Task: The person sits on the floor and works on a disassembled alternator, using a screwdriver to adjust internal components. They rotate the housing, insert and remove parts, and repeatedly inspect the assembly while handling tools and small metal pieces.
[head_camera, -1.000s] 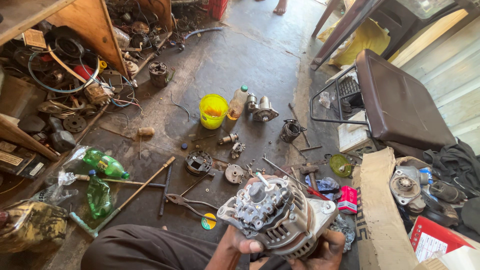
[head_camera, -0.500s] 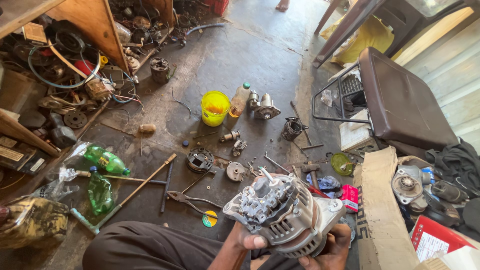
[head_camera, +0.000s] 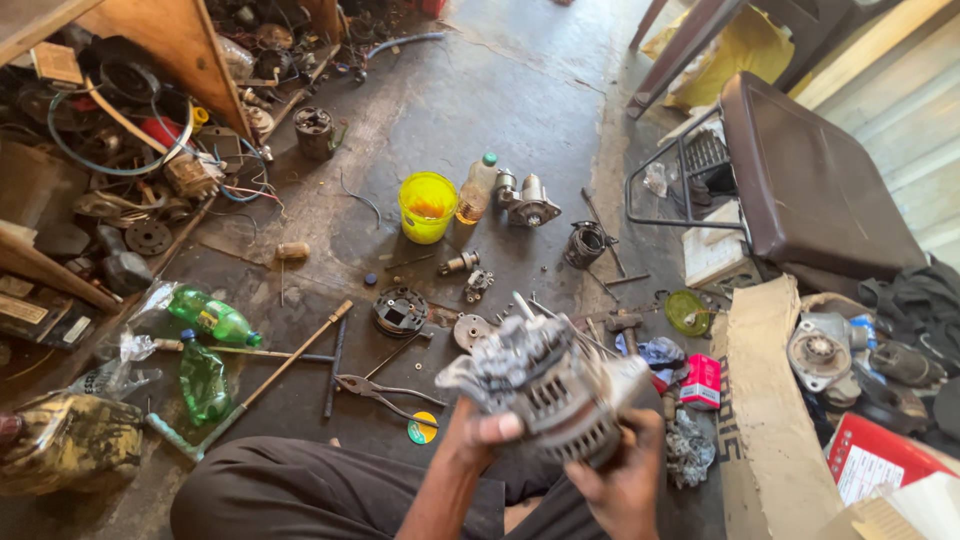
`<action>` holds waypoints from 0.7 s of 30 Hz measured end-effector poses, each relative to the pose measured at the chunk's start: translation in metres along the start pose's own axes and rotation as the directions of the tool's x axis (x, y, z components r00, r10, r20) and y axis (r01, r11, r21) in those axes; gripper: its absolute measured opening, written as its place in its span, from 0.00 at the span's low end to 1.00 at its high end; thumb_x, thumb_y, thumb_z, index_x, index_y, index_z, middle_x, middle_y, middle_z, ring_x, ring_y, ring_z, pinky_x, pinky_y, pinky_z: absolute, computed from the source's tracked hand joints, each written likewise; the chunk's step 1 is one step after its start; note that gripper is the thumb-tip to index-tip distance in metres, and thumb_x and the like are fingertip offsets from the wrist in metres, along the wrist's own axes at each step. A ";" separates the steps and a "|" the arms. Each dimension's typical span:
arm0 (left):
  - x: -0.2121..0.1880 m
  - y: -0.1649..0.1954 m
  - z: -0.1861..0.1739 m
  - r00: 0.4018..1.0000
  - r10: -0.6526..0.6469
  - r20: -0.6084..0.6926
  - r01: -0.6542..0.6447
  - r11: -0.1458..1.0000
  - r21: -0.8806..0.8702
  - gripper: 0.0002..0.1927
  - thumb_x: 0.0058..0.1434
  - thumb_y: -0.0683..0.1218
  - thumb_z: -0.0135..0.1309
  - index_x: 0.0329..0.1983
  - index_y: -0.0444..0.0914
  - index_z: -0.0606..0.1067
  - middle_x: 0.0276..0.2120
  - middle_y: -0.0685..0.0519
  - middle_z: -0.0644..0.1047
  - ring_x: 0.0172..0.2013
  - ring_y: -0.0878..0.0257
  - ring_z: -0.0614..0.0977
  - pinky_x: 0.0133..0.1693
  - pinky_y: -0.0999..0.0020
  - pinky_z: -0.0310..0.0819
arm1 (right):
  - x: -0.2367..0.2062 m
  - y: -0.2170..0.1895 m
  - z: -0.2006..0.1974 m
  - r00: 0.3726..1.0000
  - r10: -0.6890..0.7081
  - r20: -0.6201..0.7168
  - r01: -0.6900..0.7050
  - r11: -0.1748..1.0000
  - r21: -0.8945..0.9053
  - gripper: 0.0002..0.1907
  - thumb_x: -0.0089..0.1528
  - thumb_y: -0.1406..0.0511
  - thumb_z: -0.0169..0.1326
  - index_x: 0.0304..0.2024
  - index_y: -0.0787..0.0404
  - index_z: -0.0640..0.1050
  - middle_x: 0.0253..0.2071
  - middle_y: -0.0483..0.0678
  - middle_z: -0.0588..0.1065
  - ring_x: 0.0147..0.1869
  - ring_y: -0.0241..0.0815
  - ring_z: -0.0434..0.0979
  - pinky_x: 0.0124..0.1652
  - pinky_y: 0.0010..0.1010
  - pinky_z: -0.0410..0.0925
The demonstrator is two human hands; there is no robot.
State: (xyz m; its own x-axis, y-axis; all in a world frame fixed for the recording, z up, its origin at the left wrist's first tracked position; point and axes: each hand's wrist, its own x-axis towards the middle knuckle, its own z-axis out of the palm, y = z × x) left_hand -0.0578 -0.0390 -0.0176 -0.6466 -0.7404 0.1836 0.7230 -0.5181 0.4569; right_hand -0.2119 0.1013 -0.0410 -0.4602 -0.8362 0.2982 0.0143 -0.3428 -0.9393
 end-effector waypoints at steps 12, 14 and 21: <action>0.027 -0.063 -0.113 0.995 -0.010 -0.096 -0.019 0.954 -0.301 0.44 0.51 0.57 0.67 0.67 0.33 0.67 0.58 0.46 0.77 0.55 0.52 0.80 0.58 0.54 0.74 | 0.041 0.022 0.033 0.998 -0.024 0.050 0.047 0.837 -0.546 0.33 0.63 0.44 0.49 0.46 0.70 0.69 0.36 0.61 0.75 0.32 0.49 0.75 0.31 0.34 0.69; 0.026 -0.069 -0.109 0.992 0.028 -0.119 -0.078 0.898 -0.433 0.47 0.50 0.62 0.68 0.68 0.37 0.68 0.58 0.49 0.77 0.55 0.54 0.80 0.58 0.55 0.75 | 0.039 0.027 0.018 0.876 0.480 0.053 -0.445 0.845 -0.297 0.37 0.65 0.40 0.37 0.37 0.70 0.74 0.26 0.59 0.75 0.21 0.44 0.70 0.22 0.31 0.64; 0.027 -0.066 -0.124 0.975 0.090 -0.202 -0.186 0.828 -0.528 0.48 0.51 0.63 0.70 0.70 0.39 0.67 0.60 0.49 0.76 0.57 0.53 0.79 0.59 0.52 0.73 | 0.036 0.032 -0.024 0.774 0.633 0.010 -0.630 0.772 -0.083 0.34 0.70 0.46 0.35 0.37 0.68 0.79 0.21 0.55 0.77 0.15 0.39 0.71 0.16 0.26 0.62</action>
State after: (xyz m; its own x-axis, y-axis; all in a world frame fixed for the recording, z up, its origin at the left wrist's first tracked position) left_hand -0.0927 -0.0774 -0.1504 -0.5160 -0.8555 0.0444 0.8479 -0.5174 -0.1157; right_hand -0.2492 0.0708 -0.0640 -0.3382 -0.8686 -0.3622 0.2272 0.2981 -0.9271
